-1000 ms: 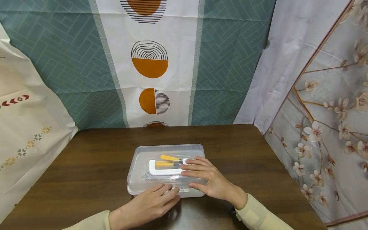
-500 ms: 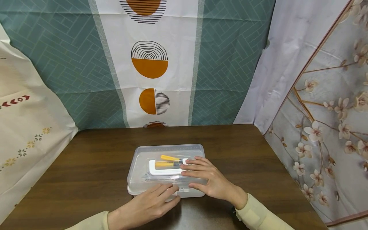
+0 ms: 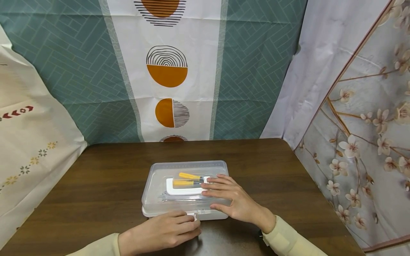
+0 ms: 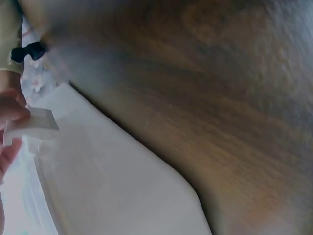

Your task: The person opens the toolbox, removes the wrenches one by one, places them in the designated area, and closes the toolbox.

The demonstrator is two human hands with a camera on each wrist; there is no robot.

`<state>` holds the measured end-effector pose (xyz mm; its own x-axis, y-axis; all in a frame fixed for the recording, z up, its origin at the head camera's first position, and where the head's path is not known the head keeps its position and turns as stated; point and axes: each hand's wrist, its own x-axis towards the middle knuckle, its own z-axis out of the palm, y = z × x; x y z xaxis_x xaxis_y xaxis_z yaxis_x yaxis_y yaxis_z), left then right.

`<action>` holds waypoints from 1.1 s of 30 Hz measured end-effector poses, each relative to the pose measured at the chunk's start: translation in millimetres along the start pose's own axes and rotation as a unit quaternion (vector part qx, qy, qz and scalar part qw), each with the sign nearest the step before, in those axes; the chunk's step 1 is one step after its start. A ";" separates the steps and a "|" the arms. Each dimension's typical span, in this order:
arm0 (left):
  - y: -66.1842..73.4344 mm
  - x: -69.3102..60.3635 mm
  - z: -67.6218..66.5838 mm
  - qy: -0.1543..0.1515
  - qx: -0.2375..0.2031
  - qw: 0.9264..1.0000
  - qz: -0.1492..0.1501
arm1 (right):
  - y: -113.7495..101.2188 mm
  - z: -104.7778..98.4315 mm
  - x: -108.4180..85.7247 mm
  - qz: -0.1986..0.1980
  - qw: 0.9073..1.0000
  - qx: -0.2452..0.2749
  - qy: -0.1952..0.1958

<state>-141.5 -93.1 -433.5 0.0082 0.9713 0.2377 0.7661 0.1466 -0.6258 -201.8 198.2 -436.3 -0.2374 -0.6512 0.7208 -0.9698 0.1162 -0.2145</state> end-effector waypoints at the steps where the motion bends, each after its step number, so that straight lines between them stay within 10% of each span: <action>1: -0.5 -0.1 -0.4 0.000 -0.007 1.000 0.003 | 0.1 -0.1 -0.1 0.000 1.000 0.000 0.000; 15: -1.1 -4.7 -4.9 -0.028 -0.115 0.993 0.010 | 1.4 0.0 -0.5 -0.005 1.000 0.001 0.003; 33: 3.2 -9.5 -1.4 -0.021 -0.133 0.991 -0.006 | 0.7 0.0 -0.7 -0.008 1.000 0.005 0.001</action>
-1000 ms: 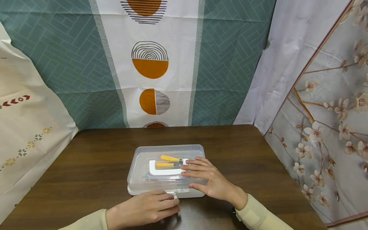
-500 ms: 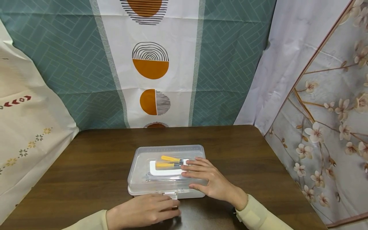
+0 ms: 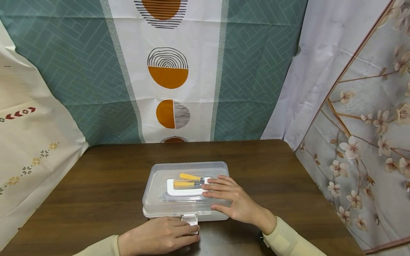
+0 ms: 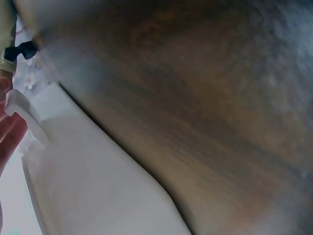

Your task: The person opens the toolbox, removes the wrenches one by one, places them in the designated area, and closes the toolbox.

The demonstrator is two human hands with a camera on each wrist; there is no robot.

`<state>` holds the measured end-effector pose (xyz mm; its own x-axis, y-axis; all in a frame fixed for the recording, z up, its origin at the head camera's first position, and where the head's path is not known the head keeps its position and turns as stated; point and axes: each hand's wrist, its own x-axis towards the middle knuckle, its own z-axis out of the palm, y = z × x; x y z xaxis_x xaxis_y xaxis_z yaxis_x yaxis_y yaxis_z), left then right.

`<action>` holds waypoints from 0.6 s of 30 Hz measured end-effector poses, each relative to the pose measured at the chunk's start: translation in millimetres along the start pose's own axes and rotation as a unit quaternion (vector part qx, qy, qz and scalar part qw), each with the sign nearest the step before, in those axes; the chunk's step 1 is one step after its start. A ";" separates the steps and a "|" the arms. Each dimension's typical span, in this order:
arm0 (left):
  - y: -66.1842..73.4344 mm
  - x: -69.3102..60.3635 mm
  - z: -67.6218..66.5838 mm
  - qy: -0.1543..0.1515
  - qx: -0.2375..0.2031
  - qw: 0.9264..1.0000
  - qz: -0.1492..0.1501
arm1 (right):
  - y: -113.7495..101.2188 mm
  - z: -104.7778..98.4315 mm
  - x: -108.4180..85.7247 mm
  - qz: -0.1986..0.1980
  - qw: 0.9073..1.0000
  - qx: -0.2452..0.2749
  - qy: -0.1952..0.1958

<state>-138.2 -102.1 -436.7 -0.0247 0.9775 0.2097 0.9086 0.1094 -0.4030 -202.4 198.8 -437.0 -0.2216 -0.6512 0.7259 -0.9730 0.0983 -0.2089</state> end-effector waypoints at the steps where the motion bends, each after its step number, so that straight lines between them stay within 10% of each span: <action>1: 0.2 0.4 0.5 0.003 -0.003 1.000 -0.002 | -0.2 0.1 0.0 0.000 1.000 0.001 -0.001; 18: 3.2 2.3 4.8 -0.016 -0.034 0.999 -0.012 | -1.0 -0.6 0.1 0.005 1.000 -0.001 -0.001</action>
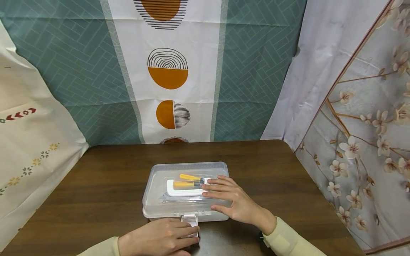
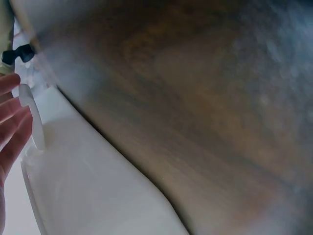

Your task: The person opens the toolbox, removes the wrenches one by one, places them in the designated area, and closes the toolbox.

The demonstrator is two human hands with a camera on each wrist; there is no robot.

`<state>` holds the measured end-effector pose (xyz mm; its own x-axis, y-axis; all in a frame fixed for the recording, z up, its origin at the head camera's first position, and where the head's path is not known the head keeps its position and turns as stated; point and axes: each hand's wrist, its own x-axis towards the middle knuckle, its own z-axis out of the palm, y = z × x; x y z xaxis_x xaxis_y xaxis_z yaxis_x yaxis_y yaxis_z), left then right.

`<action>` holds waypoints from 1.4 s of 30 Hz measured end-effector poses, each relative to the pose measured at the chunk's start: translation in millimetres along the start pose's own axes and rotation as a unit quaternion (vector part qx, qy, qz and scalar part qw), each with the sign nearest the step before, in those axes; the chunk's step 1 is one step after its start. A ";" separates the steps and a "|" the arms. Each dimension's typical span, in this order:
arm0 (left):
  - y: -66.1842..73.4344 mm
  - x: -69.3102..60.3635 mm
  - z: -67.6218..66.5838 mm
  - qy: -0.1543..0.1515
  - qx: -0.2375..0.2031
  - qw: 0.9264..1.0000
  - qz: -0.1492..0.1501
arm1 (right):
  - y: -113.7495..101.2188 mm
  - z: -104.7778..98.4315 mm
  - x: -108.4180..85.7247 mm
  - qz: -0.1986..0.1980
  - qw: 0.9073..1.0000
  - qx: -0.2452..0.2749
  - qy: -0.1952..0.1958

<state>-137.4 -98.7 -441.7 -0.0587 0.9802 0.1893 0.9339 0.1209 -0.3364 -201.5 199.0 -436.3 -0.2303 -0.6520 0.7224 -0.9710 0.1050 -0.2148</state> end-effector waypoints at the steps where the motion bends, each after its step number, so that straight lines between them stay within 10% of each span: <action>1: 0.2 0.1 0.5 0.003 0.001 1.000 -0.001 | 0.0 0.1 -0.1 0.001 1.000 0.000 -0.001; 31: -1.8 2.5 4.2 0.007 0.021 1.000 -0.007 | -0.1 0.4 0.3 0.003 1.000 -0.002 -0.004; 42: -16.1 6.0 -21.8 0.120 0.078 0.990 0.009 | 0.0 -1.6 1.1 -0.001 1.000 0.001 -0.007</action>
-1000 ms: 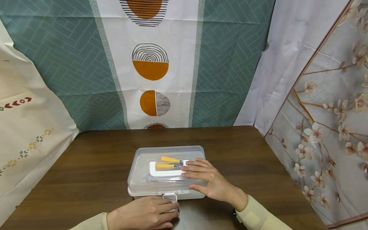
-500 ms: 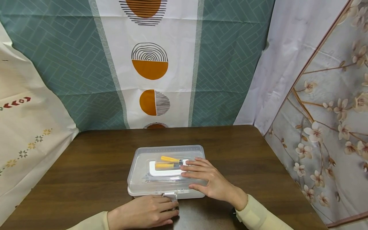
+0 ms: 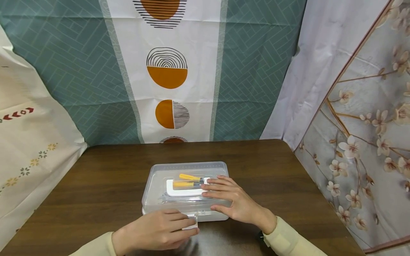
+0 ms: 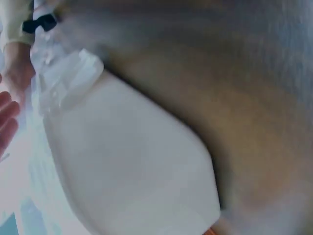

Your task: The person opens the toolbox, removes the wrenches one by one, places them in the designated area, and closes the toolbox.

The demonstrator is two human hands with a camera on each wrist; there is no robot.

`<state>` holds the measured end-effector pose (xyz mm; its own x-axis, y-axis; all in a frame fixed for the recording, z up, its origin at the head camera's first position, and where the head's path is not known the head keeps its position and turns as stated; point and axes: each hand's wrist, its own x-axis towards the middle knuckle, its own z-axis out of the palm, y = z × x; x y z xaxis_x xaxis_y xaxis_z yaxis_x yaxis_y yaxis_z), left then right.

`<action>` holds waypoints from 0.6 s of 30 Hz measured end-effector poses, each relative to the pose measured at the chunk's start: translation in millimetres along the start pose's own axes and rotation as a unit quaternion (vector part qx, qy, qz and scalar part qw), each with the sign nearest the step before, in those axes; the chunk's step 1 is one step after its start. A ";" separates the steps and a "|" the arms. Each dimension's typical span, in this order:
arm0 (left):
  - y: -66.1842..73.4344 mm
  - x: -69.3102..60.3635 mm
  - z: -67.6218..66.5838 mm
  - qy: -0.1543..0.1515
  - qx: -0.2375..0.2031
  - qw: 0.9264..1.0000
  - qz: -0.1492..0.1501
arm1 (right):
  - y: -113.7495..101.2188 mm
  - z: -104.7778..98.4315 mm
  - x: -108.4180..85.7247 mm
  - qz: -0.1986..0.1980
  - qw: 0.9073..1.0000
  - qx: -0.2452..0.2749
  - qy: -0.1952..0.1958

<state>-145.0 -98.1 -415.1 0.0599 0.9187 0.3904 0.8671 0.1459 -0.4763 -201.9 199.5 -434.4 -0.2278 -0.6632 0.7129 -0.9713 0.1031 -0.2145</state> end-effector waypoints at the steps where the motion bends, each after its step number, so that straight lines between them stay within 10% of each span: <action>1: -2.7 -0.6 -1.9 0.008 0.011 1.000 0.001 | -0.9 -0.8 0.6 0.002 1.000 -0.002 -0.004; 18: -45.9 -41.8 -10.6 0.080 -0.014 0.994 -0.079 | -9.2 -17.7 6.5 0.055 0.994 -0.017 -0.093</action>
<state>-182.1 -147.2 -401.2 -0.0026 0.8151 0.5793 0.8850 0.2717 -0.3782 -195.6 207.4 -416.0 -0.3194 -0.7718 0.5499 -0.9436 0.2056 -0.2595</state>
